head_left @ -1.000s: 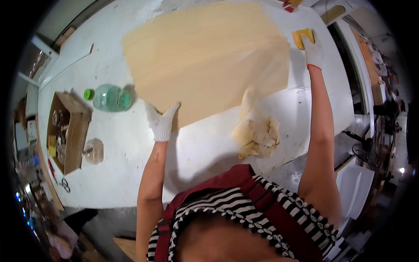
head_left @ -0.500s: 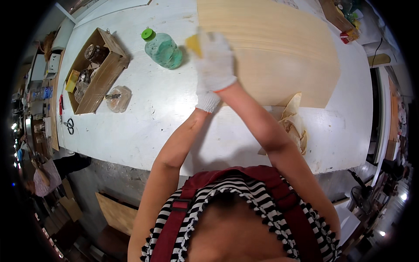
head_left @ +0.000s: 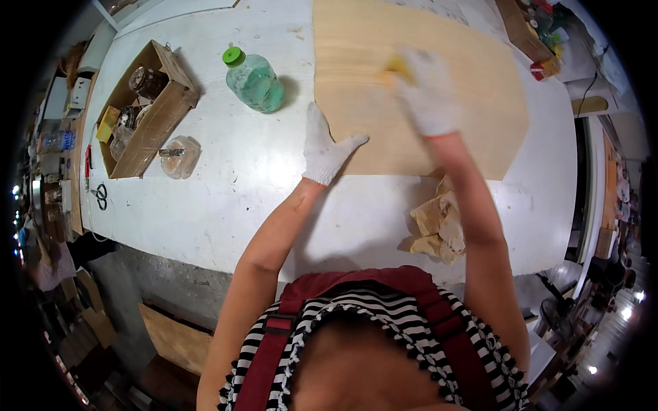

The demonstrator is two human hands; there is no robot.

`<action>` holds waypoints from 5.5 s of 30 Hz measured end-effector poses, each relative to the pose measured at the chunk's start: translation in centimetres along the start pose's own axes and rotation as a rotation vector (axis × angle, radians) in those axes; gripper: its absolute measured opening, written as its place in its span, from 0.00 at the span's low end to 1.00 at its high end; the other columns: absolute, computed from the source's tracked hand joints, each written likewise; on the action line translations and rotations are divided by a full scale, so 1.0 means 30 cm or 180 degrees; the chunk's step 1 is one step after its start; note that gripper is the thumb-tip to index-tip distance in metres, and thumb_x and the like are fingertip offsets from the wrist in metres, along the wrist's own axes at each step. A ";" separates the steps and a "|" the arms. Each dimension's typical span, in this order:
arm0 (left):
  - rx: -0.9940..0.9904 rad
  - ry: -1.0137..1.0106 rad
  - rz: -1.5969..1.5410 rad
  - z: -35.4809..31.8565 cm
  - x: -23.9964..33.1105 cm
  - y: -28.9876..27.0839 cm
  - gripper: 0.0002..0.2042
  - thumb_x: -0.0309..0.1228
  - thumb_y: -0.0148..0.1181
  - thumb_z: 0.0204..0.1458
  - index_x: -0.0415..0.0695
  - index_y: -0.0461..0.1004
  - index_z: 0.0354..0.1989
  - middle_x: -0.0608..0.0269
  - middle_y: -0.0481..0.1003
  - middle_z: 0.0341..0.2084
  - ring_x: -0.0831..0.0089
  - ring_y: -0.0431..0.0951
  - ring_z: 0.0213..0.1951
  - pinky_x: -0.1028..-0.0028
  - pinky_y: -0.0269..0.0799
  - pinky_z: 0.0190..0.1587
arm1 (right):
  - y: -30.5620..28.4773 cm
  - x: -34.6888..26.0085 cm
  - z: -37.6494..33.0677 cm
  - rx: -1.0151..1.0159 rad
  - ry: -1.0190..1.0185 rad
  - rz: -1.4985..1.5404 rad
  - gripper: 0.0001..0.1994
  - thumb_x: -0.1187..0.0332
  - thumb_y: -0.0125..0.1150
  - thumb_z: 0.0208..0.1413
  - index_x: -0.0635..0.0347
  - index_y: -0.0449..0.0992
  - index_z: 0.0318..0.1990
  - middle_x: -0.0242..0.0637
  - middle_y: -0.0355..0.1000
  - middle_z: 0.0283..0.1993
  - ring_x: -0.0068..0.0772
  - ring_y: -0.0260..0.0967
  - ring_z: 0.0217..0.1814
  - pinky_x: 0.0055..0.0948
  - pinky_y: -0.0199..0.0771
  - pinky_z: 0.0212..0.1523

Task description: The person wipes a stack of grooved wood panels using a cloth dampened from a green bottle and a sponge, handling the panels to clean their surfaces and edges before stacking them together.

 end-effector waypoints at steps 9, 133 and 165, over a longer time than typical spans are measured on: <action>0.0099 -0.0001 -0.0036 -0.001 0.031 -0.006 0.43 0.37 0.74 0.37 0.37 0.59 0.63 0.45 0.62 0.59 0.49 0.56 0.63 0.60 0.47 0.69 | -0.346 0.350 -0.029 -0.0129 0.0999 -0.1045 0.16 0.64 0.56 0.60 0.61 0.70 0.53 0.38 0.76 0.39 0.37 0.70 0.41 0.35 0.72 0.44; 0.0076 -0.0747 -0.0080 -0.006 0.014 0.055 0.31 0.24 0.72 0.39 0.36 0.63 0.54 0.56 0.70 0.45 0.67 0.71 0.46 0.70 0.67 0.52 | 0.005 0.003 0.140 -0.0450 -0.0661 0.0256 0.15 0.68 0.57 0.51 0.45 0.75 0.49 0.44 0.69 0.41 0.48 0.68 0.44 0.41 0.74 0.41; 0.0168 -0.0602 -0.0161 -0.022 0.009 0.095 0.32 0.23 0.71 0.40 0.35 0.62 0.56 0.56 0.69 0.47 0.68 0.69 0.48 0.71 0.65 0.54 | -0.769 1.116 -0.488 -0.0216 0.2886 -0.2859 0.20 0.51 0.54 0.57 0.44 0.74 0.56 0.41 0.76 0.41 0.42 0.74 0.40 0.40 0.75 0.40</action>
Point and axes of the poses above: each hand's wrist, its own z-axis towards the middle knuckle, its own y-axis out of the palm, x = y × z, the point moved 1 cm from there along z, towards the middle knuckle
